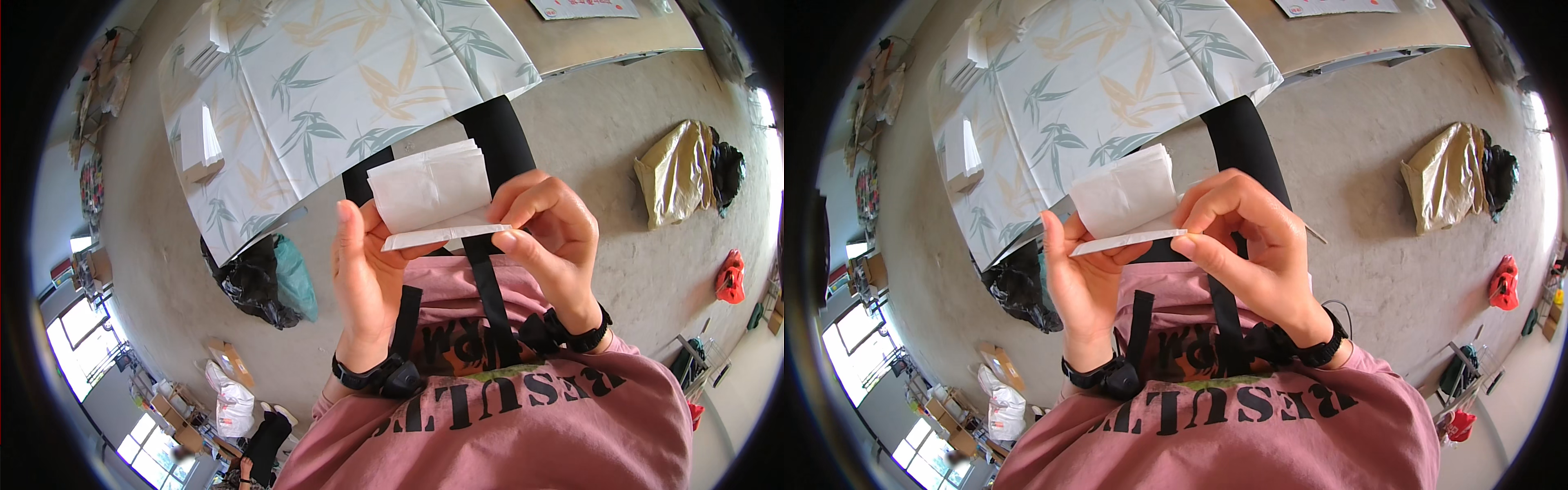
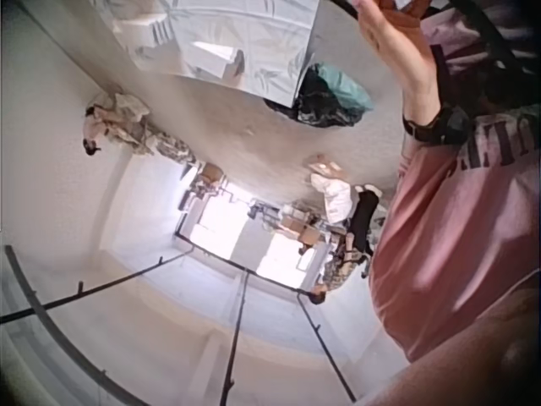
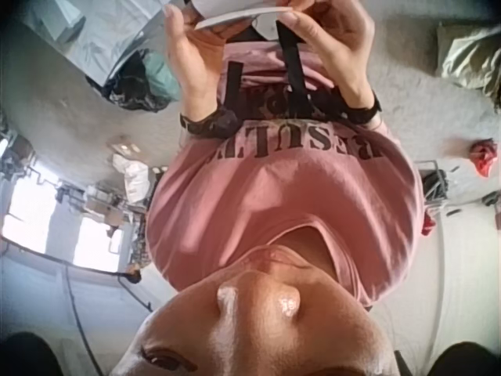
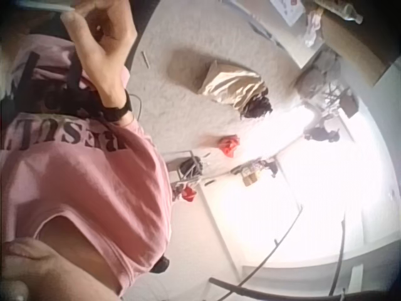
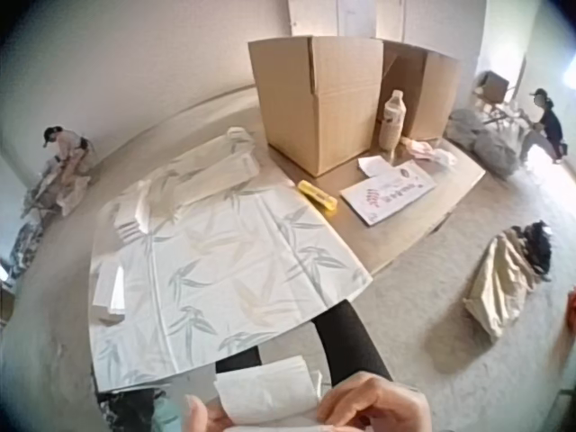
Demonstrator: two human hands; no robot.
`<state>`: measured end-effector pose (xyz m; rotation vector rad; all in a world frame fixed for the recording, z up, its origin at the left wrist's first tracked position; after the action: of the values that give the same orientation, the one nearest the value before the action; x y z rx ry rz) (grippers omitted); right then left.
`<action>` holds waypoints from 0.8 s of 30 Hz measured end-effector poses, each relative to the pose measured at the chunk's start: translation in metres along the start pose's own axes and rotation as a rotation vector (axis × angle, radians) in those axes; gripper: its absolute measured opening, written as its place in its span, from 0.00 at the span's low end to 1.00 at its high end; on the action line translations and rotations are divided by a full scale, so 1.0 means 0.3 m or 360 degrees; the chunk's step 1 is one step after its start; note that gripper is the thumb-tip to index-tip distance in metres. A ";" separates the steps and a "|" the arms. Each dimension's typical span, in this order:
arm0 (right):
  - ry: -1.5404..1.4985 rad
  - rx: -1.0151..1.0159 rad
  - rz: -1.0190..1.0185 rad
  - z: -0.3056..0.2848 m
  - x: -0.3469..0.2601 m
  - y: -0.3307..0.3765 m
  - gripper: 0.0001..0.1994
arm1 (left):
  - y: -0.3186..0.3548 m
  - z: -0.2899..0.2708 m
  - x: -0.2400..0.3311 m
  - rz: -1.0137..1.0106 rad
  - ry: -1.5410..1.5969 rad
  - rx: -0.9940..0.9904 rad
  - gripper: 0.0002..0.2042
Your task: Folding small pieces of white paper into small rectangular packets.
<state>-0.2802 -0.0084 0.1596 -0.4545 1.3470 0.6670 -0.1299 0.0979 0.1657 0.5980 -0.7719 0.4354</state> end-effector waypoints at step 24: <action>0.0131 0.0209 -0.0064 0.000 0.005 0.002 0.07 | 0.009 -0.052 -0.036 0.0279 -0.0233 -0.0097 0.21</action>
<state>-0.2804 -0.0077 0.1582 -0.4058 1.4461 0.5280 -0.1303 0.1083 0.1497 0.5107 -0.9787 0.5312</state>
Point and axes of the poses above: each hand's wrist, its own y-axis away from the middle knuckle, its own z-axis out of the palm, x = y × z, the point moved 1 cm from there along -y, towards the middle knuckle, and after that the axes turned 9 degrees about z, right-handed, at the moved point
